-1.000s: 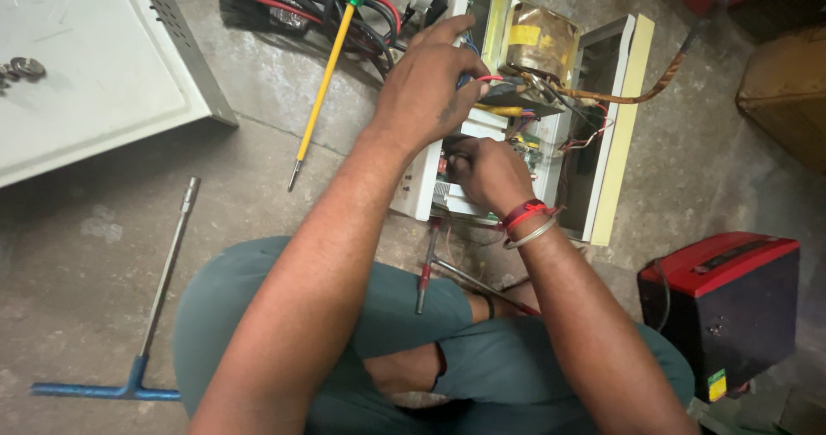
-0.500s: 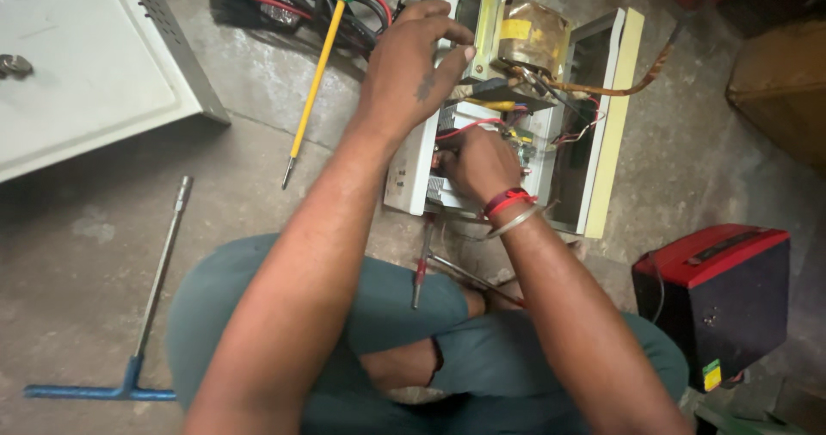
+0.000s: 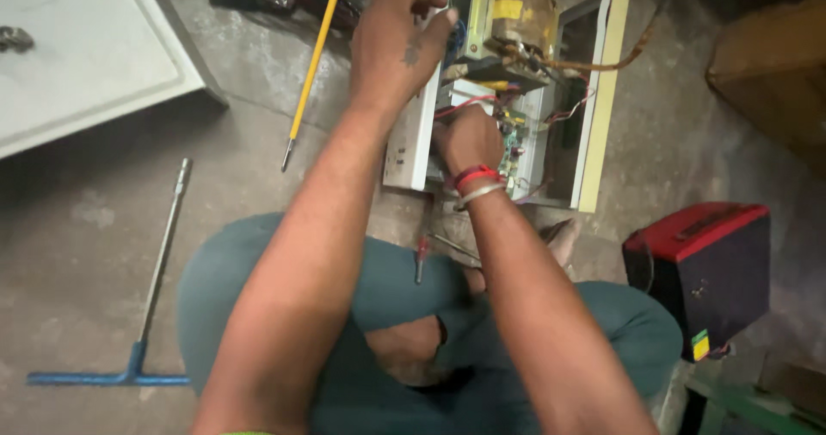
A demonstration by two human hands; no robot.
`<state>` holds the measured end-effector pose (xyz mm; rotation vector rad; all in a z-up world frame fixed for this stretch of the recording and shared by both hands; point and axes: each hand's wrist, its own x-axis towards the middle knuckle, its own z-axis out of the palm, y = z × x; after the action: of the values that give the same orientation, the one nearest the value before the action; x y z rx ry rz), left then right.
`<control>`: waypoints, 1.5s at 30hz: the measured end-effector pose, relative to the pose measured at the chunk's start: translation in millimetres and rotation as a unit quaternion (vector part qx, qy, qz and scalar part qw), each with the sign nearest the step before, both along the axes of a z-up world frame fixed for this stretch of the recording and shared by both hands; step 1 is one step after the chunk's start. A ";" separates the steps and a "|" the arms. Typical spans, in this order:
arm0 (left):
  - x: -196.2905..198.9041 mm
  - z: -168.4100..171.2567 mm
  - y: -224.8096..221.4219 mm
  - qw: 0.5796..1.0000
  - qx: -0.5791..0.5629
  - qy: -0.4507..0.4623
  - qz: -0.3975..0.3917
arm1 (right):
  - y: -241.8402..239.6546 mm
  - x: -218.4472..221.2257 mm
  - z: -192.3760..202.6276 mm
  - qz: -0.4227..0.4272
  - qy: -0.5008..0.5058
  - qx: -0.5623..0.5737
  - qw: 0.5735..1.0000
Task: The person works on the internal components of an open inverter casing, using a screwdriver to tighten screws on a circuit board and connecting wires by hand while sitting on the floor.
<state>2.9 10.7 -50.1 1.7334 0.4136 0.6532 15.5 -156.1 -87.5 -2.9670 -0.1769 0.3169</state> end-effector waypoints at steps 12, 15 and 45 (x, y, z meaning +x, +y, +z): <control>-165.5 -42.2 -140.2 0.923 -0.358 0.108 -0.089 | -56.7 -30.6 17.3 0.271 -0.042 0.190 0.943; -166.0 -88.5 -180.7 0.992 -0.081 0.089 -0.022 | -69.1 -45.0 41.3 0.315 0.003 0.145 0.938; -94.0 -94.4 -191.5 0.948 -0.234 0.179 0.121 | -83.7 -24.6 63.7 0.342 0.012 0.205 0.917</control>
<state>-91.1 -180.8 -144.5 1.3488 0.9669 0.3642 -9.1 -239.8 -23.8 -2.3854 -1.1340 0.3370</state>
